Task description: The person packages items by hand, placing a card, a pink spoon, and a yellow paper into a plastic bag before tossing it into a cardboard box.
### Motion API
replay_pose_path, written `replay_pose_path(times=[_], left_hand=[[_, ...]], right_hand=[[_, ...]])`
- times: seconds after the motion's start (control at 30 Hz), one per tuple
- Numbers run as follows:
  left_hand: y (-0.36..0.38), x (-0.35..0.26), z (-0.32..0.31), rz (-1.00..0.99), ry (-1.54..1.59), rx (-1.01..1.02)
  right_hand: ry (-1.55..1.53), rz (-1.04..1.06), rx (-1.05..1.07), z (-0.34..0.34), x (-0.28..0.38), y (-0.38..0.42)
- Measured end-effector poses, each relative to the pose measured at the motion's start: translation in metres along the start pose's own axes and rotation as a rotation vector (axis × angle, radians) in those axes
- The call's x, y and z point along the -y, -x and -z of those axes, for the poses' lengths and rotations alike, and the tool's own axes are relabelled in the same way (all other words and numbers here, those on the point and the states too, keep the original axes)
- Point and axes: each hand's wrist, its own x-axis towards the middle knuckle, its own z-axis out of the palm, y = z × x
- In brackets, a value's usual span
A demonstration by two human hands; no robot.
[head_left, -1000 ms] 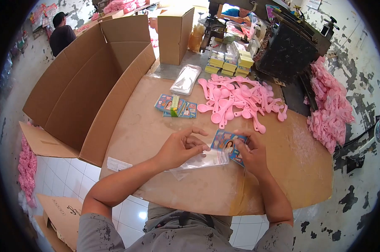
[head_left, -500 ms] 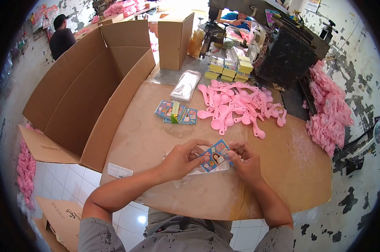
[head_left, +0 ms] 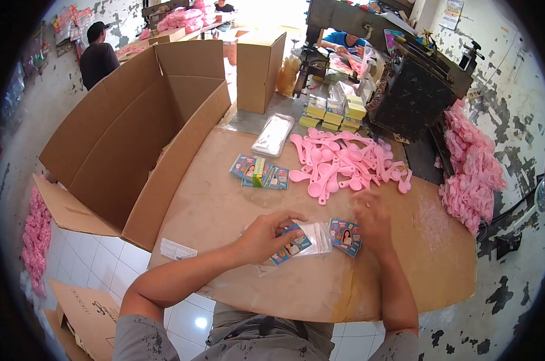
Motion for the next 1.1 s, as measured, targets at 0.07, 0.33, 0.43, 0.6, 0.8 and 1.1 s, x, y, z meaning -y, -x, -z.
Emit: replay_pose_path(times=[0.07, 0.33, 0.43, 0.6, 0.8, 1.1], left_hand=[[-0.001, 0.006, 0.0, -0.019, 0.056, -0.006], [-0.001, 0.007, 0.0, -0.001, 0.007, 0.012], [-0.001, 0.005, 0.002, 0.0, -0.058, 0.025], [-0.002, 0.013, 0.0, -0.013, -0.108, 0.042], [-0.001, 0.011, -0.001, -0.003, -0.096, 0.068], [0.002, 0.014, -0.007, -0.088, -0.146, 0.078]], right_hand=[[0.145, -0.086, -0.137, 0.003, -0.032, -0.003], [0.185, -0.149, -0.049, -0.022, -0.07, 0.006], [0.14, -0.15, -0.012, -0.018, -0.061, 0.005], [0.053, -0.148, -0.022, -0.011, -0.052, 0.001], [0.259, -0.144, -0.212, -0.001, -0.084, -0.009], [0.535, -0.399, -0.167, 0.032, -0.184, -0.058]])
